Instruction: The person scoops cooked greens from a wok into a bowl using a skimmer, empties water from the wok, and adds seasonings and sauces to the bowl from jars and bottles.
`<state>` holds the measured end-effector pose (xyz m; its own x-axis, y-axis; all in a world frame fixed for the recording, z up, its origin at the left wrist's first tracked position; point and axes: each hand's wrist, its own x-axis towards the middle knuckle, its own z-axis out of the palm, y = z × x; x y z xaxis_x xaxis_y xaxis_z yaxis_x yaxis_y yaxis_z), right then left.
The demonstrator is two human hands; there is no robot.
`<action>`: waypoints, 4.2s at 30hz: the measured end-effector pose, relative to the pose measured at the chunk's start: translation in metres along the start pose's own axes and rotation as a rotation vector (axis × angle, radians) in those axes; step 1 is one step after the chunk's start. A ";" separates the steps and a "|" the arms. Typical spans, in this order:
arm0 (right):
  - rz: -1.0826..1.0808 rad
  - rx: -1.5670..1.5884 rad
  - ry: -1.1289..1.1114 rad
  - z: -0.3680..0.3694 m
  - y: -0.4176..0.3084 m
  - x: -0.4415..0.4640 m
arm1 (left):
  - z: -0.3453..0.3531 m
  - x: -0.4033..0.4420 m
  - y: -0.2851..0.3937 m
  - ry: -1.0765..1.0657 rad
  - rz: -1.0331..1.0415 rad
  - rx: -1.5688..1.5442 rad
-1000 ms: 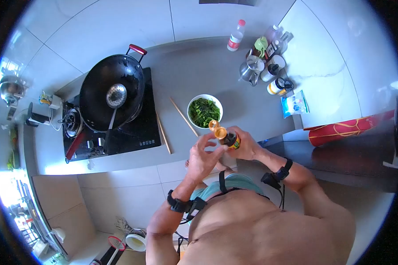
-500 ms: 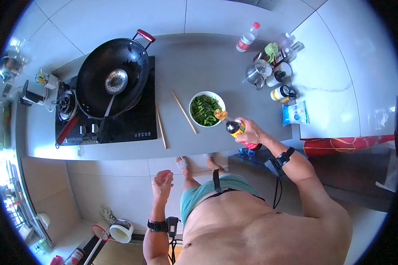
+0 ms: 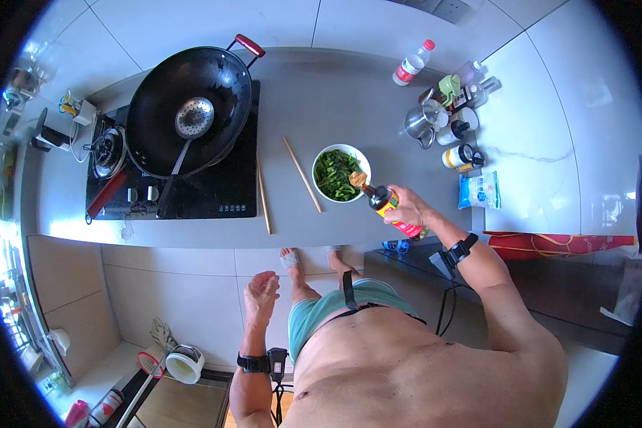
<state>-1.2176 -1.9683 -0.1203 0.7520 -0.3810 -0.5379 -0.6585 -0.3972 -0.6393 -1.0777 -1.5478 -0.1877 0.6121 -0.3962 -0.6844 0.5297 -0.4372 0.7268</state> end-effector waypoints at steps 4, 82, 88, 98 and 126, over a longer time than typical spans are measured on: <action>0.024 -0.010 -0.018 -0.001 -0.002 0.000 | 0.001 -0.003 0.005 0.002 0.004 -0.012; 0.041 -0.064 -0.015 -0.010 -0.013 0.000 | 0.001 -0.003 0.009 -0.018 0.023 -0.031; 0.043 -0.060 -0.029 -0.009 -0.007 0.003 | 0.002 -0.003 0.012 -0.010 0.016 -0.022; 0.040 -0.056 -0.040 -0.008 -0.009 0.005 | 0.002 -0.004 0.012 -0.014 0.024 -0.030; -0.014 0.049 0.009 -0.010 -0.010 -0.002 | 0.006 0.000 0.026 -0.031 0.029 0.029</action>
<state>-1.2127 -1.9714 -0.1072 0.7609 -0.3828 -0.5240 -0.6453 -0.3613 -0.6731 -1.0675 -1.5635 -0.1693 0.6083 -0.4341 -0.6645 0.4945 -0.4477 0.7450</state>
